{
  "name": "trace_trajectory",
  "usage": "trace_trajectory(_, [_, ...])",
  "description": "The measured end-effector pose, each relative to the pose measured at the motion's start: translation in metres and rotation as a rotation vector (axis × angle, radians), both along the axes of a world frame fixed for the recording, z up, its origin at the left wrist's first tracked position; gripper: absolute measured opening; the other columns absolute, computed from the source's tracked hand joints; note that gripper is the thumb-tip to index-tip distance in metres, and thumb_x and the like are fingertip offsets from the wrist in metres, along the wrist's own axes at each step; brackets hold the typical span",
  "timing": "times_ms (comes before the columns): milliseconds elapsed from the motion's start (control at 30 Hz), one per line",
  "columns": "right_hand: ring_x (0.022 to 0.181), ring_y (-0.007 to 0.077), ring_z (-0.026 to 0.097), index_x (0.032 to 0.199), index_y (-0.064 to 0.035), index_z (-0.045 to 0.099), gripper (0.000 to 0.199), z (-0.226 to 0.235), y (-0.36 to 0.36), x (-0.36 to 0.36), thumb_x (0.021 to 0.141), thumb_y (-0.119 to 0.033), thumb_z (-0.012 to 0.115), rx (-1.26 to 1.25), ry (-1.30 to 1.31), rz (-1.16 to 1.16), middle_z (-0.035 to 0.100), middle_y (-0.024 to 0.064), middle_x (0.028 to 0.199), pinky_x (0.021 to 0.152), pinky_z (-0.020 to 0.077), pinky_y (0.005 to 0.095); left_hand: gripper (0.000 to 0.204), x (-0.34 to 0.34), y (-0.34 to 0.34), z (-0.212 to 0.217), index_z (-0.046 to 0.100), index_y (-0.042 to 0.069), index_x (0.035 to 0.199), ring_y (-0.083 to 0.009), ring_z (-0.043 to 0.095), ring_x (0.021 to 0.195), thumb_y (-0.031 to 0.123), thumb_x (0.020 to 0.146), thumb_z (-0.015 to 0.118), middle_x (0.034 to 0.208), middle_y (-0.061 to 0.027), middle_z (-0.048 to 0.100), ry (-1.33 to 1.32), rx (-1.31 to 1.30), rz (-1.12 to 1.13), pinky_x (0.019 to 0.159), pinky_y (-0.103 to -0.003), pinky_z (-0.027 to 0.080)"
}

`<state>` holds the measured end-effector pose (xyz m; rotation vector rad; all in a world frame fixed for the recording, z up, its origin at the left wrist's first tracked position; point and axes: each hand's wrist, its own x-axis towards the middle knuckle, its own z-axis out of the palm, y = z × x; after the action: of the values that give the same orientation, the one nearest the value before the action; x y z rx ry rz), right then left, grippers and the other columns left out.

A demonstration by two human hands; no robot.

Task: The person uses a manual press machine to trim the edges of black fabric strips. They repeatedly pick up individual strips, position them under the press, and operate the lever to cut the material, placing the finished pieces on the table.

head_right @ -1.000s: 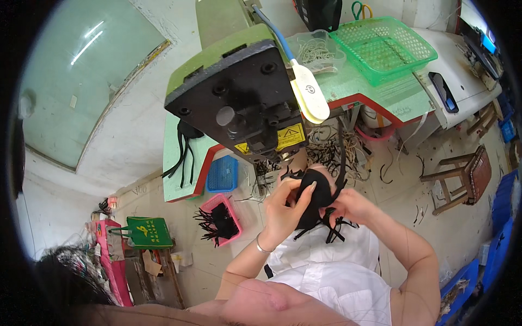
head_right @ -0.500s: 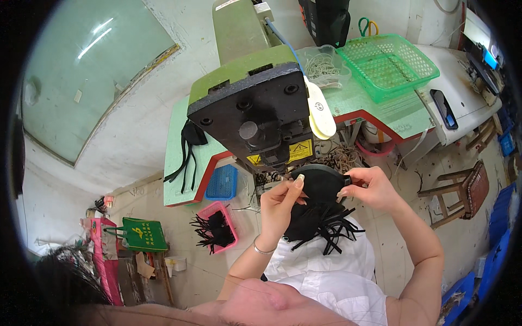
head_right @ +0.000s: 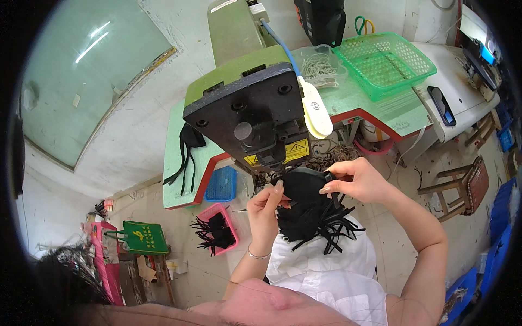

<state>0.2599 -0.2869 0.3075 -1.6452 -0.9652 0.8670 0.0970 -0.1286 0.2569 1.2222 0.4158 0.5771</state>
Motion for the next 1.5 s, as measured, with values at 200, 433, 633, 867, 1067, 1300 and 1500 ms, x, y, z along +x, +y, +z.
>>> trace_trajectory(200, [0.066, 0.0027, 0.051, 0.101, 0.0011, 0.06, 0.026, 0.013, 0.024, 0.012, 0.08, -0.012, 0.069, -0.008, -0.122, 0.083, 0.064, 0.0019, 0.077, 0.06, 0.0418, 0.0196, 0.019, -0.012, 0.003, -0.002, 0.065, -0.001, 0.086, -0.0095, 0.057, 0.071, 0.017, 0.09, 0.06, 0.08, -0.004, 0.063, 0.019, 0.004, -0.002, 0.061, -0.023, 0.045])
trace_trajectory(433, [0.068, 0.0062, 0.054, 0.112, 0.0038, 0.051, 0.042, 0.036, 0.056, 0.017, 0.081, -0.017, 0.07, -0.024, -0.118, 0.275, 0.066, 0.008, 0.088, 0.06, 0.044, 0.0231, 0.018, 0.0, 0.035, 0.029, 0.063, -0.001, 0.095, -0.0048, 0.053, 0.079, 0.015, 0.087, 0.064, 0.085, 0.0, 0.062, 0.192, 0.336, -0.196, 0.071, -0.02, 0.043])
trace_trajectory(633, [0.068, 0.0088, 0.048, 0.082, 0.0007, 0.065, 0.033, 0.014, 0.062, 0.063, 0.076, -0.03, 0.074, -0.158, -0.213, 0.294, 0.061, -0.0011, 0.074, 0.066, 0.0384, 0.024, 0.018, 0.004, 0.035, 0.033, 0.063, -0.001, 0.094, -0.005, 0.053, 0.077, 0.014, 0.085, 0.067, 0.084, 0.0009, 0.062, 0.12, 0.466, -0.148, 0.069, -0.019, 0.042])
trace_trajectory(867, [0.074, 0.0096, 0.056, 0.092, -0.0033, 0.07, 0.035, 0.011, 0.066, 0.056, 0.074, -0.033, 0.075, -0.242, 0.067, 0.441, 0.066, 0.0017, 0.078, 0.07, 0.0402, 0.0228, 0.018, 0.003, 0.038, 0.033, 0.063, -0.001, 0.097, -0.0061, 0.053, 0.08, 0.013, 0.086, 0.064, 0.087, -0.0008, 0.063, 0.183, 0.625, -0.128, 0.073, -0.021, 0.044])
trace_trajectory(1067, [0.065, 0.0058, 0.052, 0.087, -0.0041, 0.069, 0.031, 0.039, 0.062, 0.038, 0.076, -0.033, 0.072, -0.26, -0.099, 0.487, 0.064, -0.0009, 0.072, 0.062, 0.0411, 0.0226, 0.018, 0.001, 0.054, 0.03, 0.061, -0.003, 0.1, -0.0048, 0.052, 0.075, 0.007, 0.085, 0.063, 0.082, -0.0005, 0.06, 0.141, 0.291, -0.31, 0.067, -0.019, 0.042])
trace_trajectory(1300, [0.063, 0.0082, 0.049, 0.085, -0.0021, 0.067, 0.035, 0.034, 0.055, 0.035, 0.08, -0.037, 0.067, -0.21, -0.26, 0.315, 0.059, -0.0016, 0.068, 0.061, 0.041, 0.0242, 0.021, 0.0, 0.039, 0.01, 0.061, -0.002, 0.098, -0.0077, 0.056, 0.08, 0.004, 0.079, 0.07, 0.087, -0.0008, 0.064, 0.094, 0.35, -0.19, 0.075, -0.022, 0.045])
trace_trajectory(1500, [0.051, 0.0035, 0.037, 0.07, -0.0063, 0.051, 0.023, -0.026, 0.023, 0.035, 0.089, -0.019, 0.055, -0.137, 0.271, 0.174, 0.046, -0.0036, 0.062, 0.045, 0.0298, 0.0211, 0.014, -0.002, 0.014, -0.025, 0.058, 0.003, 0.09, -0.0063, 0.055, 0.078, 0.005, 0.081, 0.068, 0.085, -0.0014, 0.063, -0.183, -0.056, -0.033, 0.073, -0.02, 0.043])
